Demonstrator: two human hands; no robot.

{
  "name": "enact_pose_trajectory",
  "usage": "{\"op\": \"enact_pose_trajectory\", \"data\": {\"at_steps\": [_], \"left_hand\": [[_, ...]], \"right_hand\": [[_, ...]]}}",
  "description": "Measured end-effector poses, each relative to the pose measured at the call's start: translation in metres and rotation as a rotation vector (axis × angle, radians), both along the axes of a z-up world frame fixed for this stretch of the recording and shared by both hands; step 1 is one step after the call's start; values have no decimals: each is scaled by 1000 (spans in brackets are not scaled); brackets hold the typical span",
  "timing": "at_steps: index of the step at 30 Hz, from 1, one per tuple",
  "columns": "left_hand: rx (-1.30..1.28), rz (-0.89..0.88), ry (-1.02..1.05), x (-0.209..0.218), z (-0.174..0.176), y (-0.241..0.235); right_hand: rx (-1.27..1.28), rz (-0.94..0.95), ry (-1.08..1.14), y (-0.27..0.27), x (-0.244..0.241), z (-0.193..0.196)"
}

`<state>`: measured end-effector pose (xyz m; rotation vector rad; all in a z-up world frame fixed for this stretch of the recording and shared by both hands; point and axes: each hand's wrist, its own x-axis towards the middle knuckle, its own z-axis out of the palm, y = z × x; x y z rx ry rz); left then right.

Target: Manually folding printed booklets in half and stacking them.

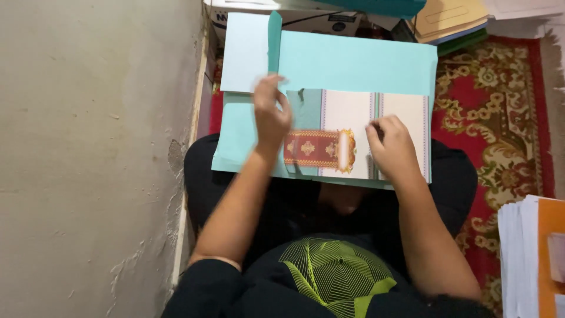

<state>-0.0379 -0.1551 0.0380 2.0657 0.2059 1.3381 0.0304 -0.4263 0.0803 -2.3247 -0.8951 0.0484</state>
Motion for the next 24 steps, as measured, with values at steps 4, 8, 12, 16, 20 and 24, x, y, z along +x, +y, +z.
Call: {"op": "enact_pose_trajectory", "data": {"at_steps": [4,8,12,16,20,24], "left_hand": [[165,207,188,1,34,64],[295,267,437,16,-11,95],[258,245,573,17,-21,96],[232,226,616,16,-17,99],[264,188,652,20,-27,100],[350,195,751,23,-32,103]], "right_hand": [[101,23,138,94,-1,46],[178,41,255,199,33,-7],[145,-25,77,263,67,-76],[170,-39,101,264,67,-62],[365,-52,206,249,78,-73],[392,-50,180,247,77,-71]]}}
